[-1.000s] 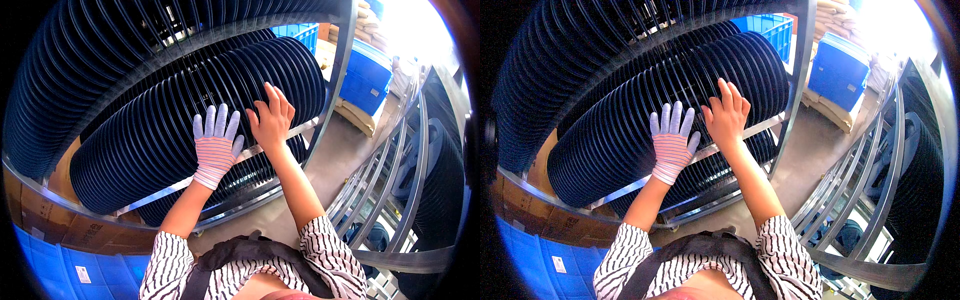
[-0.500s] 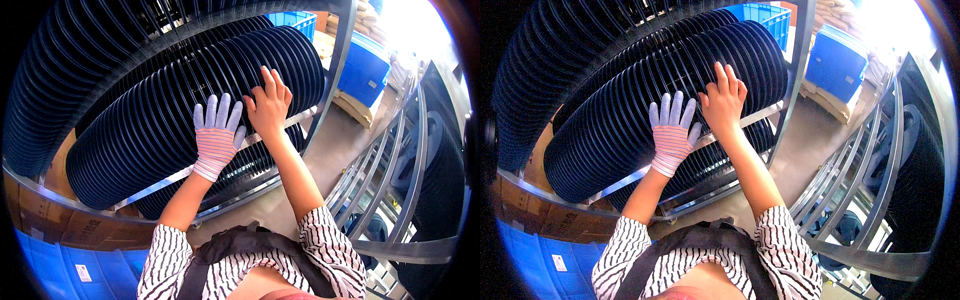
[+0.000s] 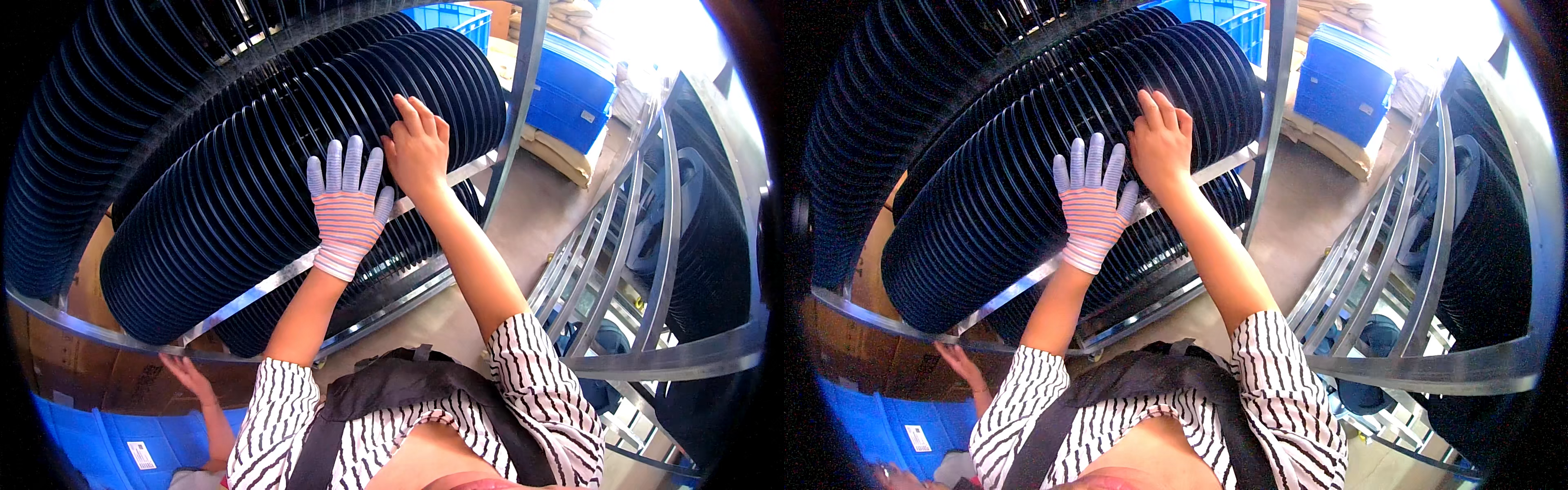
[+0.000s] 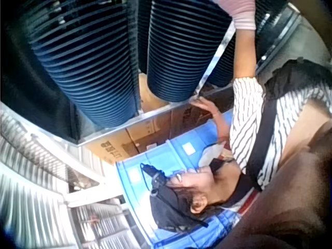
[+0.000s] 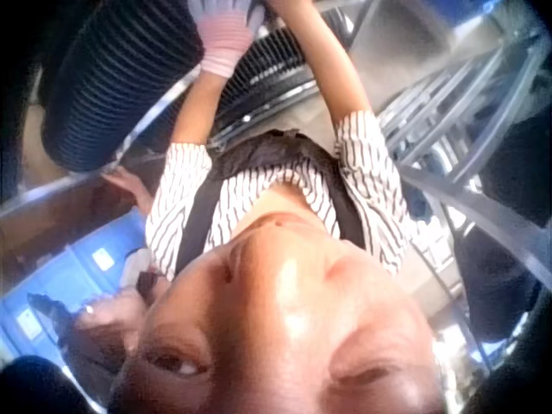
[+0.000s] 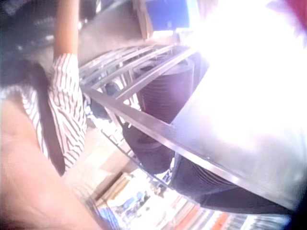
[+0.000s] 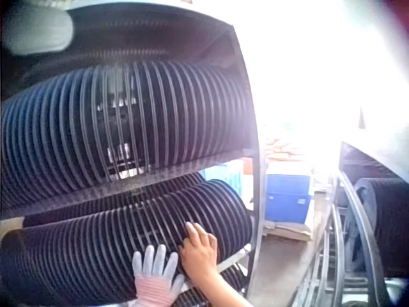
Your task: The person repeatedly picks up blue plastic circular parts and stacks them onto a metal rack. They handle the parts one at a time, aligning and placing them in a growing stack.
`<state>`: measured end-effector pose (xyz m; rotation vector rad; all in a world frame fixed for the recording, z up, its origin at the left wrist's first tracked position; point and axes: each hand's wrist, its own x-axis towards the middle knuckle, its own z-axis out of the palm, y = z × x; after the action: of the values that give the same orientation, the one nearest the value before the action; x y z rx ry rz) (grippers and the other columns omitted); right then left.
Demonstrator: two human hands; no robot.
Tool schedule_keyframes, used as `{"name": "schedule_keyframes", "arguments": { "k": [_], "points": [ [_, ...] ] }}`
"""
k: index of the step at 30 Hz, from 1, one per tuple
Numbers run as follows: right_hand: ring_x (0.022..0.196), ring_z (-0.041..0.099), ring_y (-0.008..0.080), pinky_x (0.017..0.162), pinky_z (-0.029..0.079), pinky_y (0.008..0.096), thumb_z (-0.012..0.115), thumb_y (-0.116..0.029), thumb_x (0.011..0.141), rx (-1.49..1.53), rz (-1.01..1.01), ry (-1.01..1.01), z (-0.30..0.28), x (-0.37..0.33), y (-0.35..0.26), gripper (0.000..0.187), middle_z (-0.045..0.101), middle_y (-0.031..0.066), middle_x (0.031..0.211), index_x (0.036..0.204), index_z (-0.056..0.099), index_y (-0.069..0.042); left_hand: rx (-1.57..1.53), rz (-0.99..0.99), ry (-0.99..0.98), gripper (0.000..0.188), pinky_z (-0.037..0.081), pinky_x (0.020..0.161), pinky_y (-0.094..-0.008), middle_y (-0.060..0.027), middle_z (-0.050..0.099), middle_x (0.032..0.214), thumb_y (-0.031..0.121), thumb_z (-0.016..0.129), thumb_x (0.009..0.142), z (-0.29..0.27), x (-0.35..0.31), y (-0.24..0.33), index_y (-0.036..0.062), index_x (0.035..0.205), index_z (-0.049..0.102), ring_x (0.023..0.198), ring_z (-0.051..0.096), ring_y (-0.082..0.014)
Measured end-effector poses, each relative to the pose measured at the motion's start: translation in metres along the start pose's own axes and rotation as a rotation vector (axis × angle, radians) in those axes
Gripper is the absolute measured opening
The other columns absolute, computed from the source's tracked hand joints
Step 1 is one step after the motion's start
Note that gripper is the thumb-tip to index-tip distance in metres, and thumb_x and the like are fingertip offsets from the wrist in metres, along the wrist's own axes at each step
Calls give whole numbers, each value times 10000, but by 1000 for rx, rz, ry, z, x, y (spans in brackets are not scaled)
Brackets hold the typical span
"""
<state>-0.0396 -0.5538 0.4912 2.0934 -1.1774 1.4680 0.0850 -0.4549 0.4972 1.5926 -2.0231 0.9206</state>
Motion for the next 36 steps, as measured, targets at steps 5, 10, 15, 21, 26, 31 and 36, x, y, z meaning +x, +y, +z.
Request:
{"name": "schedule_keyframes", "arguments": {
  "k": [5,10,15,21,26,31,36],
  "points": [
    [1404,302,286,1060,300,443,739,-208,735,-62,64,-158,-4,14,-6,194,368,81,1514,843,693,-53,-58,-36,34,628,146,1132,-597,-171,402,1468,402,636,807,1,-4,1,158,1373,512,1384,300,-398],
    [1413,293,368,1086,301,502,732,-133,740,131,50,-16,-17,-8,6,168,352,130,1526,745,619,-9,-196,-91,78,601,199,1096,-612,-206,437,1415,361,671,775,1,-12,16,119,1312,550,1330,341,-437],
    [1288,484,427,1072,376,432,644,65,778,406,226,135,-143,-72,-20,86,474,310,1381,840,597,100,-265,-170,276,457,150,1085,-678,-288,430,1369,289,567,827,8,-73,-3,31,1204,558,1330,308,-504],
    [1119,602,381,980,445,399,663,27,787,188,456,-199,-312,-230,-19,186,575,289,1251,961,634,84,-277,-104,252,485,140,1143,-613,-267,345,1477,259,515,913,21,-124,56,-11,1316,482,1392,253,-489],
    [914,655,302,734,539,365,692,-44,798,194,501,-664,-384,-305,-8,205,590,136,1263,976,616,24,-335,-75,326,513,178,1133,-600,-222,360,1493,324,492,966,3,-165,123,42,1393,462,1401,287,-426],
    [806,664,258,656,548,352,680,-72,809,57,485,-829,-482,-356,4,150,567,59,1308,864,551,-22,-534,-54,182,537,174,1148,-569,-216,380,1485,332,473,977,-18,-218,229,18,1411,437,1413,279,-412],
    [918,652,312,720,545,418,633,-141,857,-49,701,-927,-581,-401,1,169,544,56,1331,957,531,-50,-802,97,74,545,153,1162,-558,-215,378,1486,340,465,981,-22,-295,312,28,1425,413,1423,271,-399]
  ]
}}
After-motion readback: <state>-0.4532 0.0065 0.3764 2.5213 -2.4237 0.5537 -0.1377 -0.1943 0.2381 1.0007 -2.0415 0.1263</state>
